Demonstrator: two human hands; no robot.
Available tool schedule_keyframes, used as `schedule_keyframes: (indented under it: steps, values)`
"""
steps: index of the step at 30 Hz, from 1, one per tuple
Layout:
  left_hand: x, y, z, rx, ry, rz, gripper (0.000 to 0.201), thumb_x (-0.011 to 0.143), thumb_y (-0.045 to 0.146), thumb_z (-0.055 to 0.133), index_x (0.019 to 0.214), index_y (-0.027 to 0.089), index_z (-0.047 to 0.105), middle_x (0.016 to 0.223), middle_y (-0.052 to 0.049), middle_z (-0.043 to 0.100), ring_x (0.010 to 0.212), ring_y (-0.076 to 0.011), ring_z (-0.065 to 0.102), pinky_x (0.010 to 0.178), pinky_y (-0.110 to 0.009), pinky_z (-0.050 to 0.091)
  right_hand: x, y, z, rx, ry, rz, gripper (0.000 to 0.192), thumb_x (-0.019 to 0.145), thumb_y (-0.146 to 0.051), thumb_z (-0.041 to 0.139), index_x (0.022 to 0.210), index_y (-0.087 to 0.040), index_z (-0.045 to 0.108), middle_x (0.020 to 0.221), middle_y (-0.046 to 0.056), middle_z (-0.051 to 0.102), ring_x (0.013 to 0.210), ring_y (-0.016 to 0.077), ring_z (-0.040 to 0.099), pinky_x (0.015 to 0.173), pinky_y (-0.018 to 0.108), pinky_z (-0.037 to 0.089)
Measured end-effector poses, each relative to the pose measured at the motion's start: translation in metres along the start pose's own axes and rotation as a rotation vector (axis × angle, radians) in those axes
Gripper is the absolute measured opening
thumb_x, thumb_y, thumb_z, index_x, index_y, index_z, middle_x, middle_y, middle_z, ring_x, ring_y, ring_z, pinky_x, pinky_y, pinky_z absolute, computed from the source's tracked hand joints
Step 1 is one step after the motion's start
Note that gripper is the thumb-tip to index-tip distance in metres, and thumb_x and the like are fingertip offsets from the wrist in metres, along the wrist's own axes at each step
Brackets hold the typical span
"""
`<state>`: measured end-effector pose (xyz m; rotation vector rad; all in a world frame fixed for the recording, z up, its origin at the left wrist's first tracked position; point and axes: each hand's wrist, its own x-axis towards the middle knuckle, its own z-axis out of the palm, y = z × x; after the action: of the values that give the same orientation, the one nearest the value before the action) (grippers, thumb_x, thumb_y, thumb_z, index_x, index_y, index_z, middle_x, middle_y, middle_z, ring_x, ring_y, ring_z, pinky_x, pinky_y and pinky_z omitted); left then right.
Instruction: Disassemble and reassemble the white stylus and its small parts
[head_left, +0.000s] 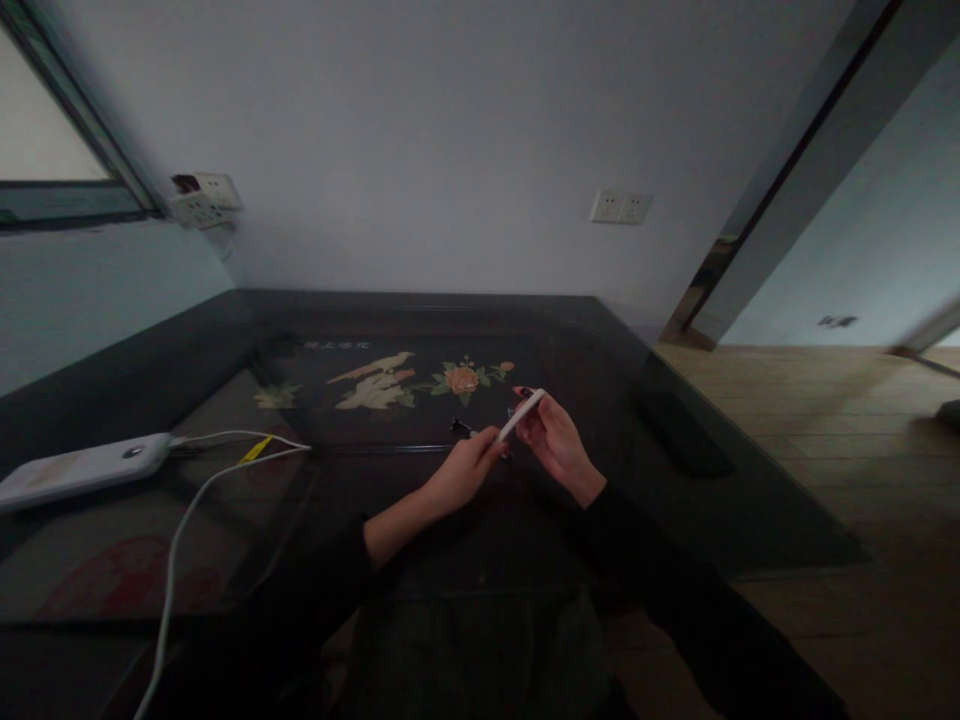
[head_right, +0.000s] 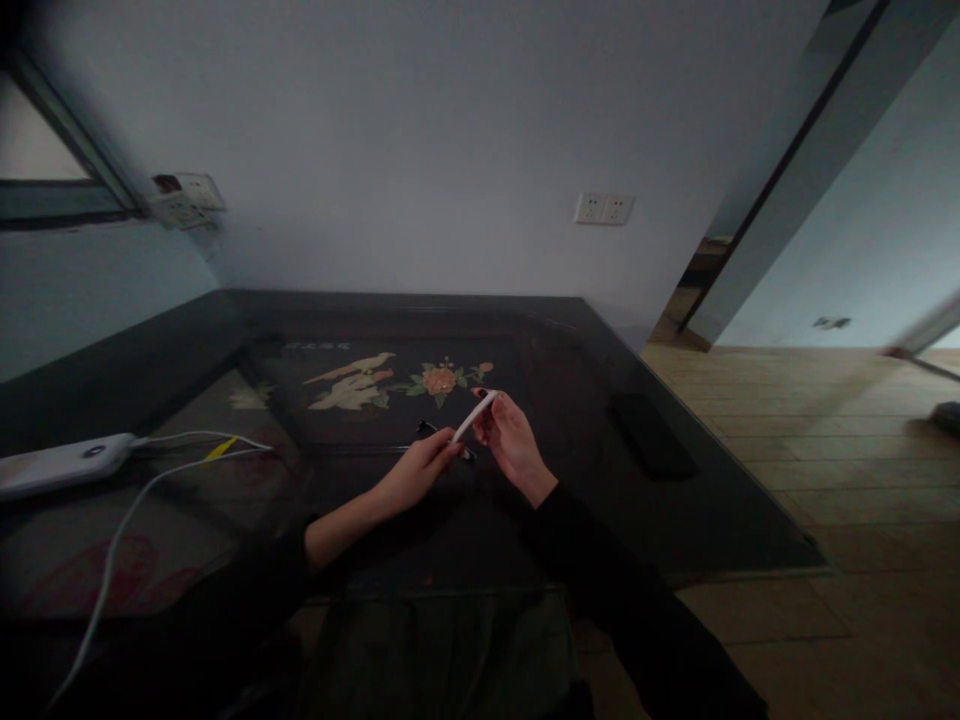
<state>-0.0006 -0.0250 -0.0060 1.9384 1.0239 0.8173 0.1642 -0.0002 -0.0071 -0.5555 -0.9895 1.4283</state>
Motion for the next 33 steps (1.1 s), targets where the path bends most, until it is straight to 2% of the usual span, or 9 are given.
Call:
schedule_keyframes:
  steps: [5, 11, 15, 21, 28, 33]
  values:
    - [0.003, 0.0, -0.003, 0.033, 0.051, -0.041, 0.02, 0.092, 0.031, 0.039, 0.08, 0.018, 0.048, 0.063, 0.004, 0.044, 0.06, -0.0113, 0.043, 0.057, -0.023, 0.032, 0.0, -0.004, 0.0, -0.024, -0.025, 0.023, 0.042, 0.073, -0.052, 0.07, 0.1, -0.02, 0.062, 0.064, -0.004, 0.054, 0.053, 0.0091, 0.047, 0.046, 0.022, 0.037]
    - [0.006, -0.005, -0.005, 0.041, 0.092, -0.059, 0.022, 0.092, 0.031, 0.04, 0.076, 0.018, 0.045, 0.06, 0.004, 0.043, 0.059, -0.0112, 0.043, 0.056, -0.022, 0.032, 0.0, -0.004, 0.0, -0.062, -0.057, -0.011, 0.035, 0.077, -0.053, 0.067, 0.092, -0.023, 0.055, 0.061, -0.005, 0.054, 0.05, 0.0095, 0.045, 0.046, 0.022, 0.034]
    - [0.005, -0.003, -0.003, 0.036, 0.121, -0.08, 0.02, 0.092, 0.03, 0.04, 0.077, 0.018, 0.046, 0.06, 0.004, 0.044, 0.06, -0.0115, 0.044, 0.056, -0.022, 0.032, 0.001, -0.002, -0.001, -0.066, -0.056, -0.008, 0.035, 0.078, -0.052, 0.066, 0.094, -0.023, 0.056, 0.061, -0.005, 0.054, 0.05, 0.0092, 0.045, 0.046, 0.022, 0.034]
    - [-0.002, 0.004, 0.003, 0.022, 0.047, -0.045, 0.017, 0.092, 0.029, 0.039, 0.083, 0.018, 0.048, 0.062, 0.004, 0.045, 0.059, -0.0116, 0.044, 0.057, -0.023, 0.033, 0.003, 0.002, -0.006, -0.046, -0.015, 0.01, 0.04, 0.076, -0.051, 0.069, 0.101, -0.02, 0.063, 0.062, -0.004, 0.054, 0.052, 0.0086, 0.046, 0.047, 0.022, 0.037]
    - [-0.001, 0.003, 0.002, 0.0, -0.005, 0.001, 0.021, 0.092, 0.033, 0.038, 0.082, 0.018, 0.05, 0.064, 0.003, 0.044, 0.06, -0.0121, 0.043, 0.058, -0.023, 0.033, 0.003, 0.002, -0.006, -0.073, -0.006, -0.031, 0.043, 0.073, -0.055, 0.069, 0.099, -0.02, 0.065, 0.063, -0.004, 0.054, 0.051, 0.0093, 0.045, 0.047, 0.024, 0.037]
    - [0.003, -0.003, -0.001, -0.015, 0.047, -0.021, 0.022, 0.092, 0.034, 0.038, 0.081, 0.018, 0.048, 0.064, 0.004, 0.044, 0.06, -0.0118, 0.042, 0.057, -0.022, 0.033, 0.0, -0.003, -0.001, -0.081, -0.048, -0.018, 0.041, 0.073, -0.055, 0.069, 0.095, -0.022, 0.061, 0.062, -0.004, 0.053, 0.05, 0.0088, 0.044, 0.046, 0.023, 0.035]
